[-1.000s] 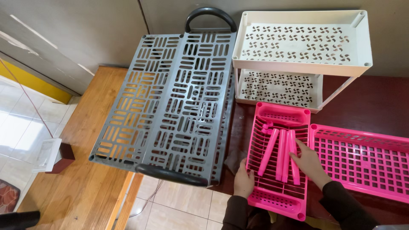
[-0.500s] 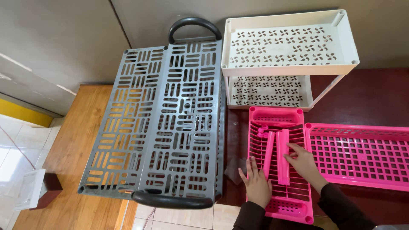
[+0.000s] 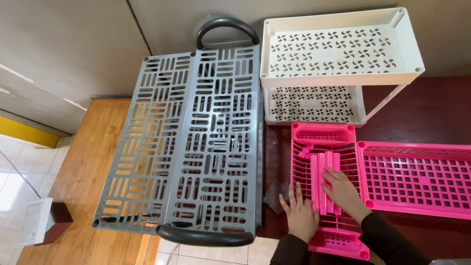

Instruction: The person assembles plastic dish racks by hand. They connect white rack components and then assemble a pink two-tier rack by inserting legs and a divider, leaving the assembled racks on a wooden table.

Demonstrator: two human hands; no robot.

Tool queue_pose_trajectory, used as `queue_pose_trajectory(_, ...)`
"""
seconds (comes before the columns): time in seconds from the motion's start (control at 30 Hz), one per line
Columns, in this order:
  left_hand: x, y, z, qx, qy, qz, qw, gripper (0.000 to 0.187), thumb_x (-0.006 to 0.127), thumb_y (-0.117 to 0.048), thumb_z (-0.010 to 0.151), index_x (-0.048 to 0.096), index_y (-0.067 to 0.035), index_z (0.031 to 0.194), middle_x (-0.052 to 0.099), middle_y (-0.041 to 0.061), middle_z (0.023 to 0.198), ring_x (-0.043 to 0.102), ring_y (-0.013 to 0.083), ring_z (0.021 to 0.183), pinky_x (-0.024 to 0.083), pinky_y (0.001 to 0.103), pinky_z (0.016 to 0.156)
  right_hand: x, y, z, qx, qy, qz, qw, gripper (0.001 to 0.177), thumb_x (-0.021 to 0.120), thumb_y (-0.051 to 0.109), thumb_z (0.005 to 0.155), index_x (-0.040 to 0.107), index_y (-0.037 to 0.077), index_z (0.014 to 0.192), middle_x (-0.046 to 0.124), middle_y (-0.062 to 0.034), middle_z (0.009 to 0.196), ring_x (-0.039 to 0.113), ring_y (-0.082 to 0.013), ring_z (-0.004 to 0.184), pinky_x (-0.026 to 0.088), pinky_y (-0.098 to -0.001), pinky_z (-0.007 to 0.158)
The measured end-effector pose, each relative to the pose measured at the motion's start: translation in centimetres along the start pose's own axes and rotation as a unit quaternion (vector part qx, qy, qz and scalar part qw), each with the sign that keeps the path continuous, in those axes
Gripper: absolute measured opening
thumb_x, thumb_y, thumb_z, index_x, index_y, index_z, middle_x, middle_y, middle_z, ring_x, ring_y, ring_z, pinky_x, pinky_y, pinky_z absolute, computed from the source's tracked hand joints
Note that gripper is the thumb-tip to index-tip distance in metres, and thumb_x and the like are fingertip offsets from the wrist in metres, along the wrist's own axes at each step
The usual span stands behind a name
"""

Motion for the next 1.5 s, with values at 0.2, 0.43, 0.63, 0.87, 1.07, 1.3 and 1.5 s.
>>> queue_pose_trajectory(0.2,-3.3,1.5,-0.3,-0.047,-0.143,-0.185,0.971,0.070,0.070,-0.013,0.088,0.040,0.003,0.149,0.026,0.031,0.159,0.029,0.0467,0.143,0.028,0.055,0.114,-1.8,0.6,-0.2,-0.017,-0.042,-0.025,0.999,0.045,0.064,0.031,0.091,0.065,0.010,0.131,0.059,-0.0100,0.143,0.057,-0.0290,0.129,0.046,-0.0443,0.112)
queue_pose_trajectory(0.43,-1.6,5.3,0.2,-0.149,-0.083,-0.350,0.921,0.060,0.053,0.006,0.091,0.048,-0.012,0.147,0.074,0.018,0.109,0.072,0.0346,0.101,0.056,0.044,0.088,-3.7,-2.8,0.7,0.039,-0.044,0.077,0.995,0.040,0.068,0.023,0.089,0.070,0.009,0.127,0.061,-0.0125,0.143,0.057,-0.0337,0.130,0.046,-0.0444,0.110)
queue_pose_trajectory(0.63,-3.5,6.0,0.3,-0.143,-0.117,-0.317,0.930,0.058,0.056,0.003,0.091,0.053,-0.019,0.145,0.074,0.016,0.104,0.072,0.0364,0.097,0.057,0.046,0.084,-9.8,-5.5,1.6,0.072,-0.154,0.088,0.982,0.042,0.068,0.020,0.094,0.067,0.010,0.135,0.067,-0.0114,0.141,0.060,-0.0295,0.131,0.047,-0.0436,0.114)
queue_pose_trajectory(0.87,-6.5,6.5,-0.1,-0.170,-0.077,-0.303,0.934,0.058,0.058,0.000,0.092,0.052,-0.024,0.144,0.077,0.011,0.106,0.073,0.0340,0.098,0.055,0.046,0.086,-10.2,-8.6,0.5,0.322,-0.040,0.285,0.902,0.070,0.072,0.027,0.091,0.046,0.012,0.155,0.064,-0.0127,0.141,0.071,-0.0222,0.102,0.058,-0.0394,0.087)
queue_pose_trajectory(1.07,-9.6,3.9,1.1,-0.105,-0.068,-0.319,0.939,0.058,0.060,-0.001,0.093,0.053,-0.022,0.146,0.075,0.014,0.109,0.073,0.0339,0.101,0.056,0.044,0.087,-7.7,-9.9,-0.6,0.369,0.021,0.559,0.742,0.051,0.069,0.018,0.097,0.054,0.005,0.144,0.064,-0.0206,0.114,0.068,-0.0263,0.091,0.058,-0.0459,0.071)
queue_pose_trajectory(1.3,-10.6,1.2,3.6,-0.049,0.013,-0.334,0.941,0.066,0.065,-0.006,0.092,0.044,-0.018,0.154,0.073,0.017,0.115,0.072,0.0305,0.106,0.054,0.037,0.094,-8.8,-13.2,-3.4,0.313,-0.085,0.603,0.729,0.042,0.061,-0.006,0.090,0.057,-0.001,0.132,0.069,-0.0123,0.116,0.070,-0.0205,0.095,0.061,-0.0380,0.077)
queue_pose_trajectory(1.5,-7.8,-0.2,6.4,0.008,0.032,-0.359,0.933,0.060,0.067,-0.014,0.097,0.048,-0.014,0.154,0.070,0.021,0.122,0.072,0.0269,0.112,0.055,0.035,0.097,-10.6,-18.6,-7.6,0.359,-0.175,0.561,0.725,0.051,0.060,-0.002,0.096,0.053,0.006,0.146,0.070,-0.0124,0.110,0.069,-0.0229,0.087,0.058,-0.0347,0.071)
Point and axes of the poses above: each hand's wrist, its own z-axis towards the middle knuckle, its own x-axis out of the palm, y = z × x, the point moved 7 cm from there along z, towards the middle knuckle
